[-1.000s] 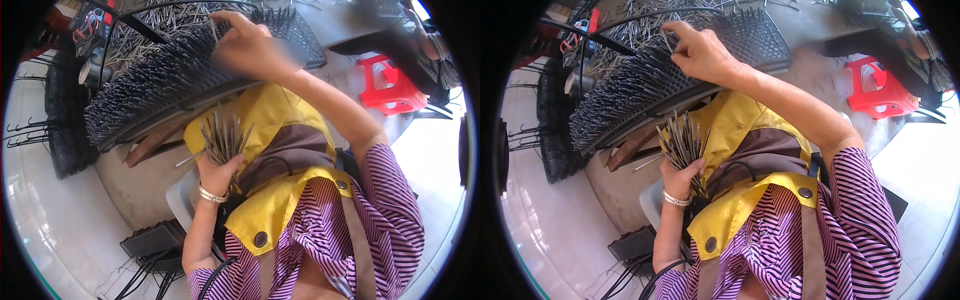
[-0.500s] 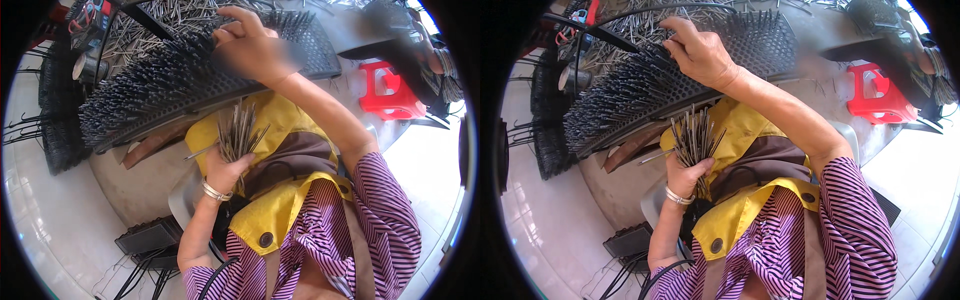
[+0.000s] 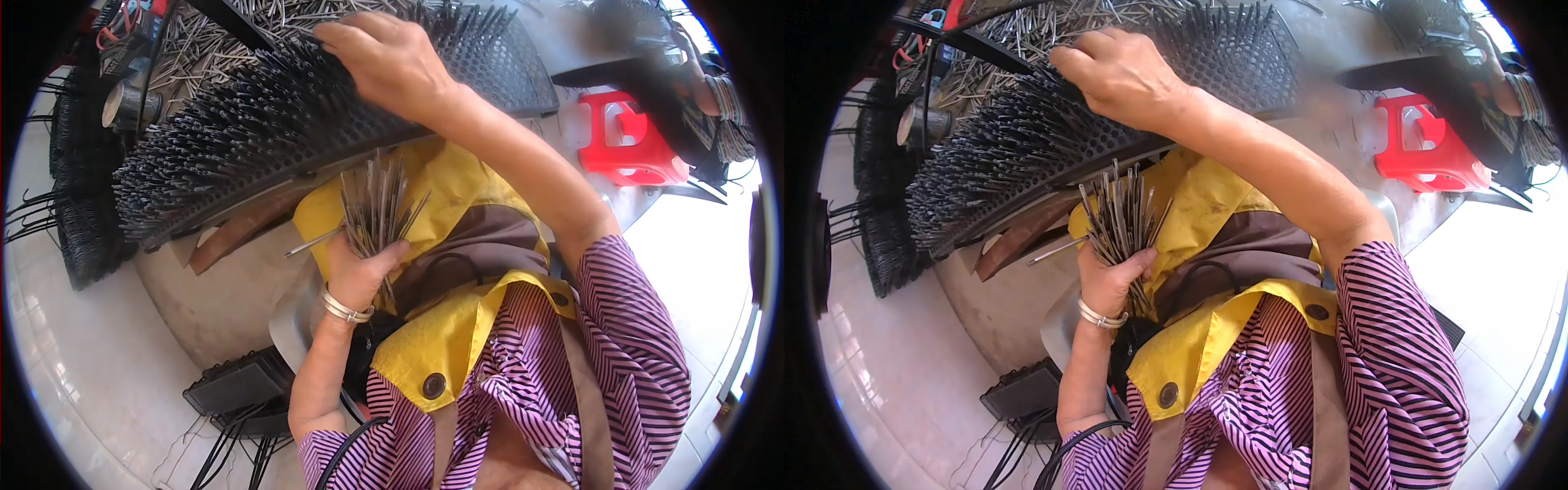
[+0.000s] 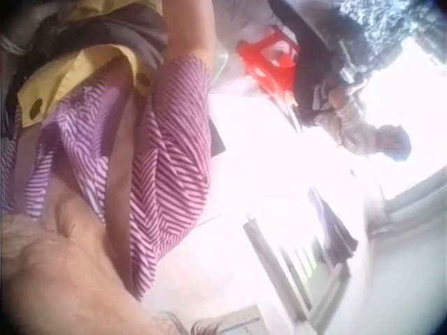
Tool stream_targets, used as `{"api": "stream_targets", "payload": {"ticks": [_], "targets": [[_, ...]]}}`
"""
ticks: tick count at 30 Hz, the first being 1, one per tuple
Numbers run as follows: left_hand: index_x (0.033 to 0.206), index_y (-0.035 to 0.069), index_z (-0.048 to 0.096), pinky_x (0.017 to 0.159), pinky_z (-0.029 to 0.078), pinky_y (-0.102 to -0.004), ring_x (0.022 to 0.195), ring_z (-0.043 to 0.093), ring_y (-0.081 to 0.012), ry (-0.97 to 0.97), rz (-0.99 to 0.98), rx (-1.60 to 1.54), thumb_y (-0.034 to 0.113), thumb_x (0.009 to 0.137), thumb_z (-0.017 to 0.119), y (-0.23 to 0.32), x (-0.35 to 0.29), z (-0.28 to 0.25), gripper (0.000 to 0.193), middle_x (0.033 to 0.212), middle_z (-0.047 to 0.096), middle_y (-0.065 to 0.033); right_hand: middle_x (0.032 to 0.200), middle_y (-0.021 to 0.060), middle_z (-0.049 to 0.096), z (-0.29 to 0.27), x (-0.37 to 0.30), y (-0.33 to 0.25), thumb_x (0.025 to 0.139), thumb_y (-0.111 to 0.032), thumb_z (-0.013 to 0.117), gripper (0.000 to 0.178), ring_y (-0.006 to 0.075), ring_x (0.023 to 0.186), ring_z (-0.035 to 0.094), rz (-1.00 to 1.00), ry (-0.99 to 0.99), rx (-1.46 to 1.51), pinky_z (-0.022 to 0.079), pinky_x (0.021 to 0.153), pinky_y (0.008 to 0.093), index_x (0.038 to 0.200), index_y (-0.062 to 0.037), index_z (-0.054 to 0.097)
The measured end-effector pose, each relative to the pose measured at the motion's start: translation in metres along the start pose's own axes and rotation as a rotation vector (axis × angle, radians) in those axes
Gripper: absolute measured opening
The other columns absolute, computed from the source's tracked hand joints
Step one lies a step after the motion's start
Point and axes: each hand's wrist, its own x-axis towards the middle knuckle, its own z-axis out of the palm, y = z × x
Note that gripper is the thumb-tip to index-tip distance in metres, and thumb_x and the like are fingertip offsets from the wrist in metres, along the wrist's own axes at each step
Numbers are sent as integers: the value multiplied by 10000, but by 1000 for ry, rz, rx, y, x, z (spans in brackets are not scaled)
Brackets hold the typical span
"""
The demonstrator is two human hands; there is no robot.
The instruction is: Inserting thin metal rods into a spiked assembly jig on a workbench.
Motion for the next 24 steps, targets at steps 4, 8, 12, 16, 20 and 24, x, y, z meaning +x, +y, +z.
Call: {"api": "stream_targets", "payload": {"ticks": [4, 8, 12, 16, 20, 24], "targets": [[849, -19, 553, 462, 428, -224, 502, 520, -92, -2, 22, 33, 22, 659, 665, 1, 1, -3, 224, 665, 578, -35, 996, 154, 550, -9, 10, -9, 726, -109, 627, 215, 351, 904, 531, 169, -515, -203, 469, 685, 367, 917, -50, 547], [841, -22, 556, 456, 419, -221, 496, 511, -89, -10, 27, 23, 21, 669, 668, -2, 3, 2, 209, 661, 572, -32, 732, 84, 557, -34, 10, -31, 621, -120, 618, 202, 281, 686, 561, -33, 52, 49, 466, 554, 371, 811, -73, 568], [873, -21, 548, 465, 423, -229, 577, 537, -85, -97, 63, 86, 41, 677, 682, -15, 7, -7, 246, 748, 586, -31, 767, 121, 559, -61, 5, -91, 526, -153, 625, 465, 263, 623, 529, -167, -281, 498, 454, 509, 351, 922, 71, 529], [916, -15, 547, 528, 440, -234, 620, 551, -96, -113, 227, 202, 34, 688, 680, -22, 7, -4, 268, 772, 591, -30, 642, 84, 494, -66, -6, -116, 527, -214, 576, 460, 240, 568, 461, -194, -376, 401, 378, 480, 325, 868, 92, 540], [958, -9, 546, 592, 457, -239, 663, 566, -107, -110, 387, 311, 27, 699, 678, -26, 5, 3, 293, 797, 596, -28, 648, 97, 499, -70, -6, -110, 523, -214, 585, 414, 244, 567, 460, -165, -454, 504, 381, 482, 327, 821, 71, 543], [1000, -3, 545, 655, 474, -244, 706, 580, -118, -97, 546, 395, 20, 710, 676, -29, 5, 5, 319, 822, 601, -26, 662, 95, 504, -75, 1, -85, 556, -108, 639, 296, 253, 586, 499, 6, -165, 579, 416, 484, 332, 811, 17, 553]]}}
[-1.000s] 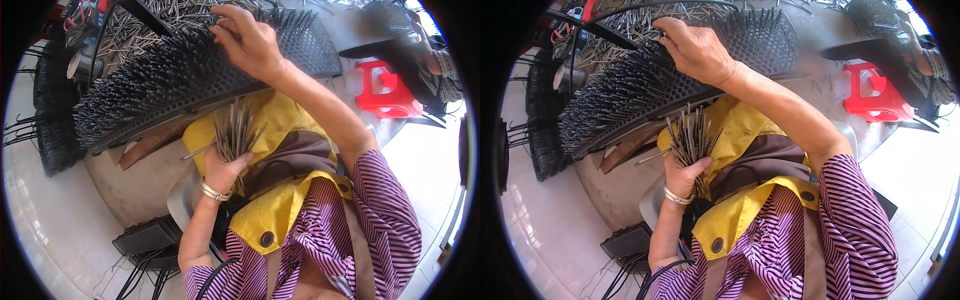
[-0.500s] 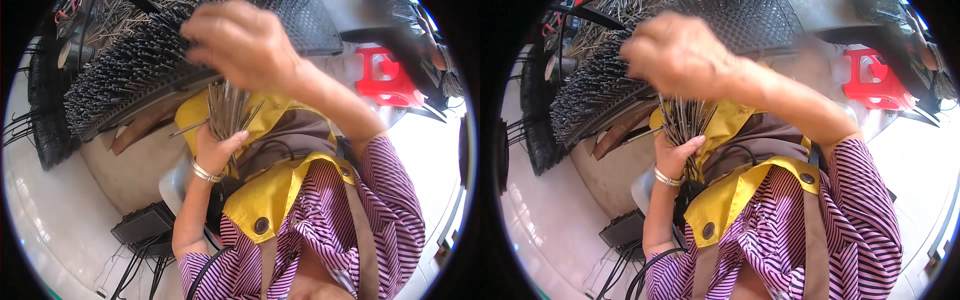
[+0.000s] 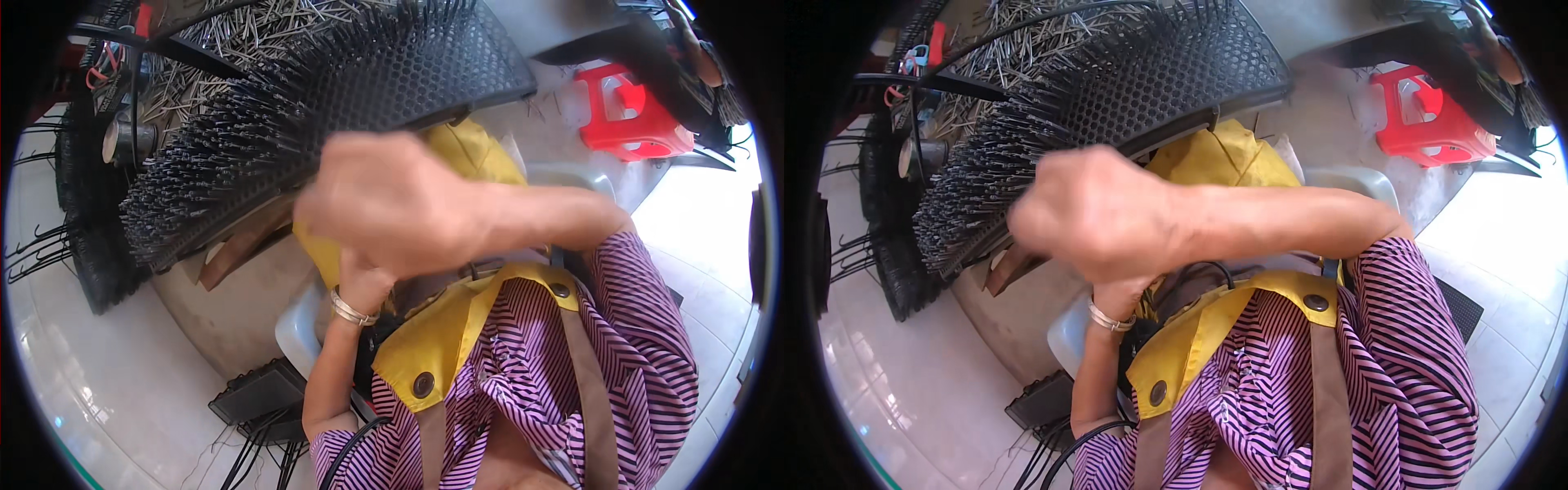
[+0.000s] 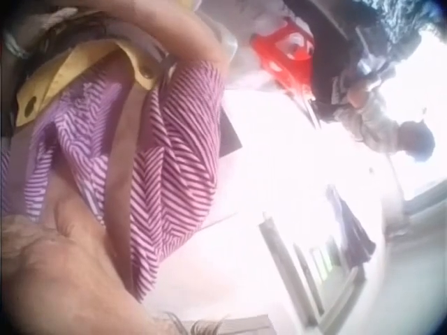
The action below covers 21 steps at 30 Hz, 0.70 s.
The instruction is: Inserting thin metal rods into a spiked assembly jig on a workbench.
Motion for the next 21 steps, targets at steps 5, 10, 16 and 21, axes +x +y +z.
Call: {"api": "stream_targets", "payload": {"ticks": [5, 10, 16, 21], "targets": [[1067, -21, 492, 698, 455, -230, 792, 548, -93, -53, -451, -324, -14, 711, 652, 12, 3, -5, 391, 923, 586, -35, 642, 116, 549, -26, 19, 35, 683, -88, 673, 144, 271, 582, 562, 375, 550, -223, 461, 538, 331, 780, -37, 579], [1042, -20, 498, 589, 459, -204, 685, 544, -72, 15, -486, -369, -28, 706, 654, 16, 2, -10, 371, 859, 592, -29, 675, 116, 572, -14, 16, 85, 726, -70, 638, 101, 241, 603, 573, 205, 528, -306, 456, 529, 298, 793, -24, 578], [1030, -28, 502, 565, 463, -213, 644, 550, -86, 31, -517, -375, -49, 682, 667, 18, 1, -15, 385, 839, 596, -40, 622, 102, 548, -1, 11, 102, 693, -101, 667, 145, 286, 615, 563, 115, 539, -342, 456, 539, 342, 780, -36, 570], [957, -32, 540, 549, 458, -220, 620, 558, -103, 75, -524, -341, -61, 672, 663, 20, 0, -17, 312, 799, 605, -45, 595, 90, 524, -4, 19, 98, 671, -59, 651, 155, 292, 592, 545, 64, 400, -384, 447, 546, 365, 751, -53, 518]]}}
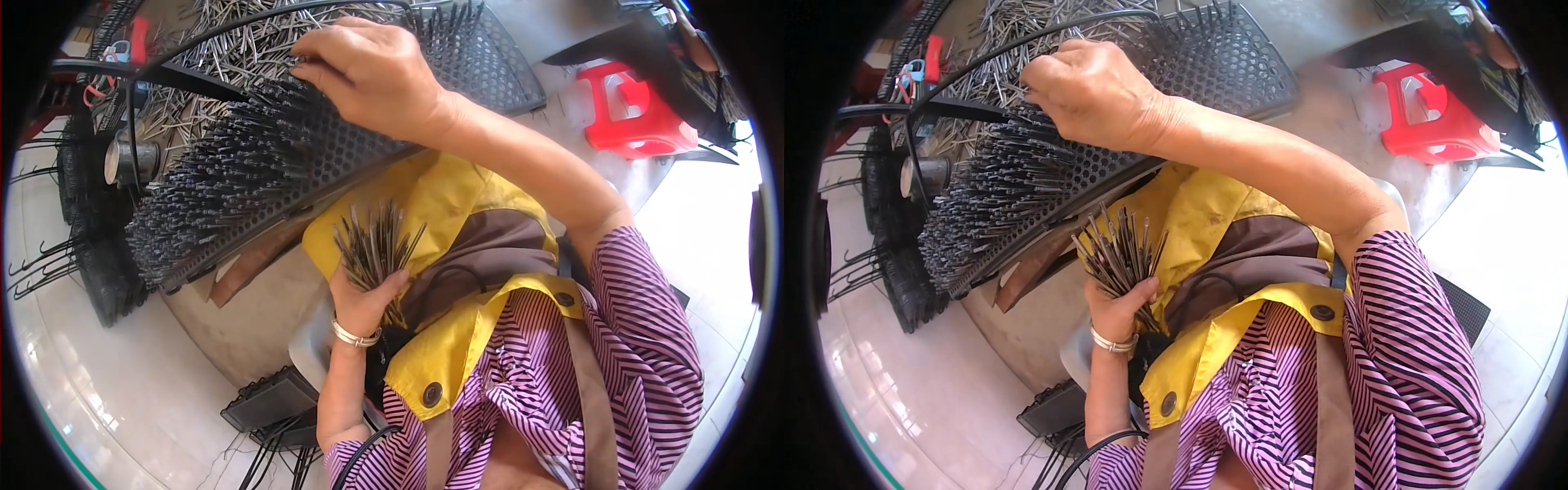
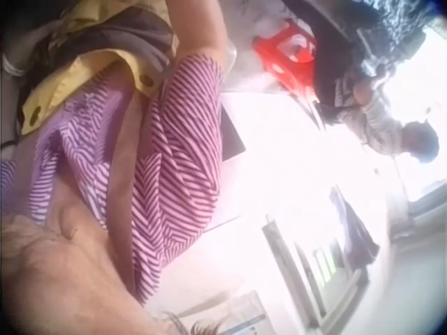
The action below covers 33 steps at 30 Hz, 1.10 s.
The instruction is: Inserting thin metal rods into a spiked assembly jig on a workbench.
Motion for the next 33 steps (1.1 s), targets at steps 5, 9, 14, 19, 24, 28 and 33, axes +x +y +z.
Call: {"api": "stream_targets", "payload": {"ticks": [5, 9, 14, 19, 24, 28, 33], "targets": [[898, -33, 550, 510, 454, -228, 559, 551, -125, 62, 17, -64, -66, 653, 666, 1, -2, 5, 272, 726, 595, -62, 637, 97, 540, 0, -10, 6, 711, -98, 646, 142, 274, 595, 553, -43, -159, -47, 464, 523, 346, 823, -43, 577], [912, -40, 550, 528, 462, -226, 574, 558, -121, 30, 26, -92, -78, 646, 661, 2, -1, 3, 290, 739, 600, -62, 644, 88, 559, -6, -14, -5, 768, -202, 593, 168, 279, 630, 560, 15, -605, -358, 465, 532, 364, 837, -51, 575], [901, -42, 547, 490, 472, -249, 532, 562, -146, 70, 12, -180, -89, 639, 653, 1, 2, 2, 287, 710, 589, -76, 663, 85, 580, -22, -19, -23, 762, -176, 619, 175, 266, 640, 573, 90, -388, -234, 464, 534, 341, 865, -38, 587], [883, -39, 535, 469, 462, -250, 512, 552, -155, 26, 52, -293, -87, 626, 663, 0, 4, -3, 292, 697, 584, -90, 771, 82, 632, -57, -20, -58, 758, -188, 672, 277, 105, 711, 585, 846, -666, 370, 461, 609, 233, 934, 14, 600], [886, -38, 532, 468, 455, -247, 521, 549, -156, 28, 82, -361, -93, 628, 655, 3, 1, 2, 291, 688, 577, -90, 779, 85, 635, -57, -35, -74, 754, -119, 657, 251, 97, 741, 577, 965, -724, 613, 464, 682, 241, 925, 54, 595], [915, -34, 548, 515, 468, -238, 588, 565, -134, 42, 112, -160, -85, 632, 671, -1, -1, -2, 313, 752, 595, -69, 779, 84, 638, -59, -31, -78, 742, -71, 630, 179, 88, 722, 572, 987, -758, 527, 458, 666, 235, 882, 39, 609], [945, -31, 565, 558, 476, -220, 626, 572, -109, 13, 103, -83, -63, 641, 691, -3, -3, 1, 331, 800, 610, -57, 722, 63, 630, -65, -35, -81, 730, -72, 633, 158, 84, 684, 564, 1106, -753, 618, 446, 629, 234, 847, 32, 613]]}}
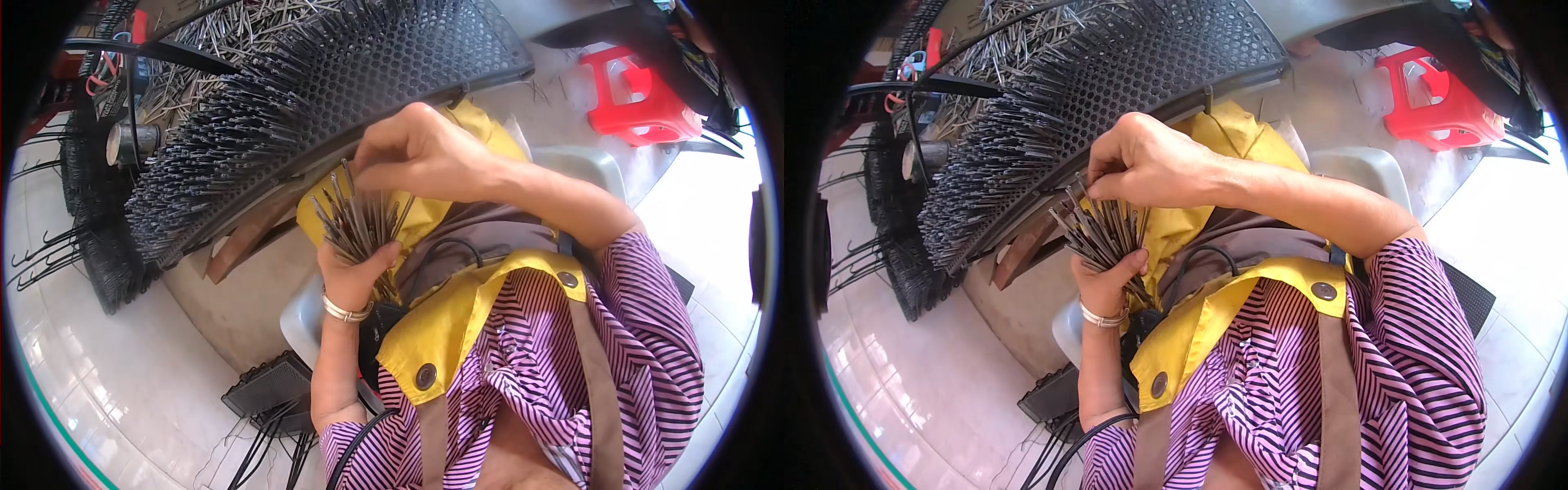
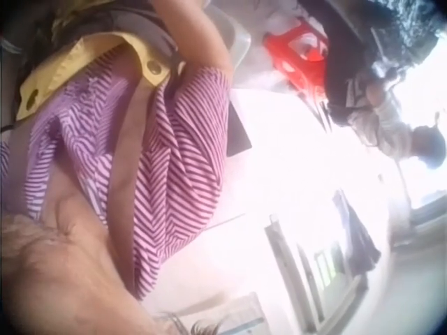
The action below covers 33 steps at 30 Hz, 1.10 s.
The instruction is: Inserting thin metal rods into a spiked assembly jig on a workbench.
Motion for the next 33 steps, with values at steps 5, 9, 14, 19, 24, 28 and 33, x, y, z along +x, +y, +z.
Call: {"api": "stream_targets", "payload": {"ticks": [5, 9, 14, 19, 24, 28, 33], "targets": [[938, -28, 558, 540, 469, -218, 606, 566, -110, -16, -41, 19, -71, 647, 682, -1, 1, -1, 319, 780, 605, -55, 691, 47, 627, -8, -3, 5, 745, -57, 625, 114, 86, 646, 568, -43, 58, -38, 441, 588, 214, 803, 39, 609], [900, -25, 548, 500, 450, -219, 559, 551, -114, 3, -40, -44, -79, 657, 664, -1, 4, -1, 275, 719, 587, -51, 711, 68, 634, -32, 6, 0, 779, -15, 591, 51, 69, 584, 560, -46, 296, 207, 450, 528, 176, 796, 25, 617], [869, -26, 550, 474, 442, -231, 522, 540, -135, -1, -46, -74, -77, 662, 657, 0, 6, -1, 238, 692, 580, -71, 614, 51, 584, -51, 35, -7, 784, -27, 592, 42, 97, 540, 548, -301, 572, 185, 430, 488, 208, 751, -1, 584], [860, -28, 554, 465, 442, -240, 515, 537, -150, -3, -32, -78, -81, 663, 651, -2, 6, -1, 226, 700, 585, -89, 612, 27, 574, -51, 66, 4, 801, -35, 583, 76, 57, 550, 523, -494, 554, 114, 425, 501, 198, 741, 10, 580], [860, -28, 553, 466, 440, -244, 512, 530, -152, -19, -52, -95, -78, 662, 653, -4, 7, -4, 228, 705, 584, -91, 583, 22, 545, -50, 79, 1, 797, -15, 573, 59, 70, 537, 501, -594, 528, -57, 412, 496, 220, 749, 20, 568], [850, -31, 559, 467, 439, -246, 513, 530, -155, -19, -33, -111, -81, 659, 655, -2, 6, -2, 218, 702, 584, -92, 581, 22, 537, -50, 88, 1, 795, -11, 569, 51, 77, 538, 493, -641, 450, -26, 407, 496, 229, 757, 23, 567], [824, -41, 569, 467, 438, -249, 520, 535, -158, -18, -53, -127, -83, 658, 654, 0, 6, -2, 192, 698, 586, -92, 573, 44, 524, -62, 94, -10, 791, -5, 565, 44, 79, 538, 489, -624, 272, -307, 391, 492, 237, 762, 27, 563]]}}
